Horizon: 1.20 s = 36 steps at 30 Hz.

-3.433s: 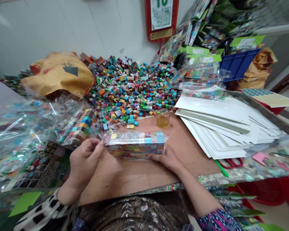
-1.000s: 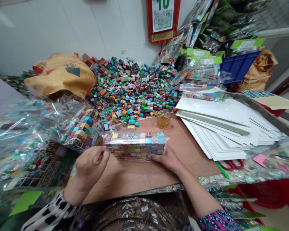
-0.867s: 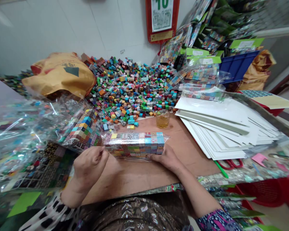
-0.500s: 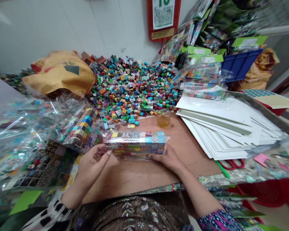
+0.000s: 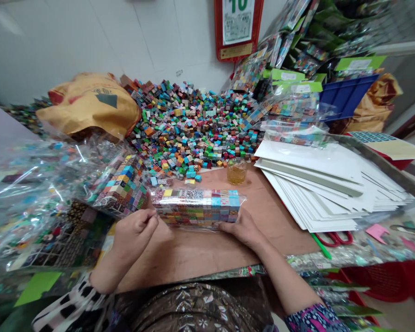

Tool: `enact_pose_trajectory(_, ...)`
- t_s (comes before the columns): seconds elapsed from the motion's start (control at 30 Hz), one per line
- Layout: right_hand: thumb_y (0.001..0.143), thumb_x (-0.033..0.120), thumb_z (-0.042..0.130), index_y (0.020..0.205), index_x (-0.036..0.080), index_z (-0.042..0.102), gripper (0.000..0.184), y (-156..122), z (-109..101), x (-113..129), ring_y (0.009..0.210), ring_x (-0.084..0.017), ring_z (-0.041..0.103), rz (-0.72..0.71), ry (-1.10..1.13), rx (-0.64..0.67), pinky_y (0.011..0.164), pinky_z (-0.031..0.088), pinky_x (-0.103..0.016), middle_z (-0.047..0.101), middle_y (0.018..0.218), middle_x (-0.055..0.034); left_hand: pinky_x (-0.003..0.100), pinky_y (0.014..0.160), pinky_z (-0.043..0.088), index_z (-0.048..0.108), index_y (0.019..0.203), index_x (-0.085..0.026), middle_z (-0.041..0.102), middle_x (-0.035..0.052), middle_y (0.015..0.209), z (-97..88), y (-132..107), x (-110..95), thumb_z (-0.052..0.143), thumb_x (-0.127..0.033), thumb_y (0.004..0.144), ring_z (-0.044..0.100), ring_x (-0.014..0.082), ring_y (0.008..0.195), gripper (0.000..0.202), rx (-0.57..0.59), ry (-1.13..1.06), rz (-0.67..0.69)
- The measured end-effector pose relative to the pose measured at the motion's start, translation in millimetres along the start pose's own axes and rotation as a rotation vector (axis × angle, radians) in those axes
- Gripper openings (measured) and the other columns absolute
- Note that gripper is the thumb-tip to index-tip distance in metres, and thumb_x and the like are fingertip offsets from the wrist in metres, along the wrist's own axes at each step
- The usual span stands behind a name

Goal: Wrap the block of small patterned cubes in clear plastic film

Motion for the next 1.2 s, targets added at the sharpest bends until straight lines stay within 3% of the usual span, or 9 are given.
enact_pose_trajectory(0.27,0.063,0.032,0.083,0.104,0.018,0.068,0.045,0,2,3,0.098,-0.026,0.070,0.009,0.004,0.007,0.098,0.053,-0.044,0.074,0.109,-0.0077,0.028,0.059,0.043,0.056,0.068,-0.019,0.061,0.0014,0.060,-7.4,-2,-23,0.049,-0.015,0.088,0.059,0.0164,0.057,0.021,-0.137,0.196,0.083)
enact_pose_trajectory(0.5,0.062,0.033,0.084,0.105,0.016,0.067,0.049,0,-1,2,0.099,-0.028,0.070,0.023,-0.021,-0.014,0.096,0.053,-0.045,0.074,0.109,-0.0087,0.028,0.059,0.040,0.054,0.063,-0.020,0.056,0.0001,0.056,-2.5,-8,-20,0.048,-0.019,0.091,0.057,0.0158,0.056,0.028,-0.131,0.217,0.032)
enact_pose_trajectory(0.63,0.061,0.031,0.084,0.104,0.018,0.067,0.048,-1,-2,4,0.098,-0.028,0.070,0.014,-0.020,-0.022,0.096,0.054,-0.045,0.074,0.108,-0.0080,0.026,0.061,0.045,0.067,0.085,-0.017,0.069,0.0018,0.073,8.7,-19,8,0.051,-0.025,0.091,0.064,0.0152,0.065,0.019,-0.051,-0.055,-0.186)
enact_pose_trajectory(0.77,0.061,0.031,0.084,0.102,0.018,0.069,0.046,0,-1,2,0.097,-0.029,0.071,0.009,-0.011,-0.013,0.096,0.054,-0.047,0.074,0.107,-0.0084,0.024,0.068,0.050,0.068,0.099,-0.018,0.073,0.0025,0.089,35.4,-34,31,0.053,-0.029,0.089,0.069,0.0148,0.077,0.021,0.116,-0.343,-0.356)
enact_pose_trajectory(0.87,0.063,0.031,0.084,0.104,0.018,0.068,0.046,0,-1,1,0.098,-0.028,0.070,0.006,0.002,-0.003,0.097,0.053,-0.047,0.074,0.109,-0.0084,0.027,0.066,0.049,0.069,0.089,-0.017,0.072,0.0048,0.084,47.6,-32,31,0.048,-0.031,0.089,0.067,0.0172,0.075,0.025,0.237,-0.303,-0.295)
enact_pose_trajectory(1.0,0.064,0.031,0.083,0.106,0.018,0.067,0.046,0,0,1,0.100,-0.027,0.070,-0.010,-0.004,0.005,0.098,0.053,-0.046,0.073,0.112,-0.0081,0.030,0.067,0.045,0.068,0.080,-0.017,0.070,0.0072,0.077,49.4,-20,29,0.044,-0.030,0.087,0.065,0.0202,0.074,0.028,0.314,-0.264,-0.193)
enact_pose_trajectory(1.2,0.064,0.032,0.084,0.105,0.018,0.068,0.046,0,-1,1,0.099,-0.027,0.070,-0.005,-0.008,-0.003,0.098,0.053,-0.046,0.074,0.110,-0.0081,0.027,0.059,0.037,0.061,0.066,-0.018,0.065,0.0046,0.065,54.0,-11,25,0.042,-0.024,0.084,0.060,0.0173,0.062,0.027,0.461,-0.255,-0.072)
Point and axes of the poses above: each hand's wrist, its own y-axis towards the middle knuckle, its own z-axis out of the palm, x = y × z, the point moved 9 cm from there along y, towards the middle knuckle
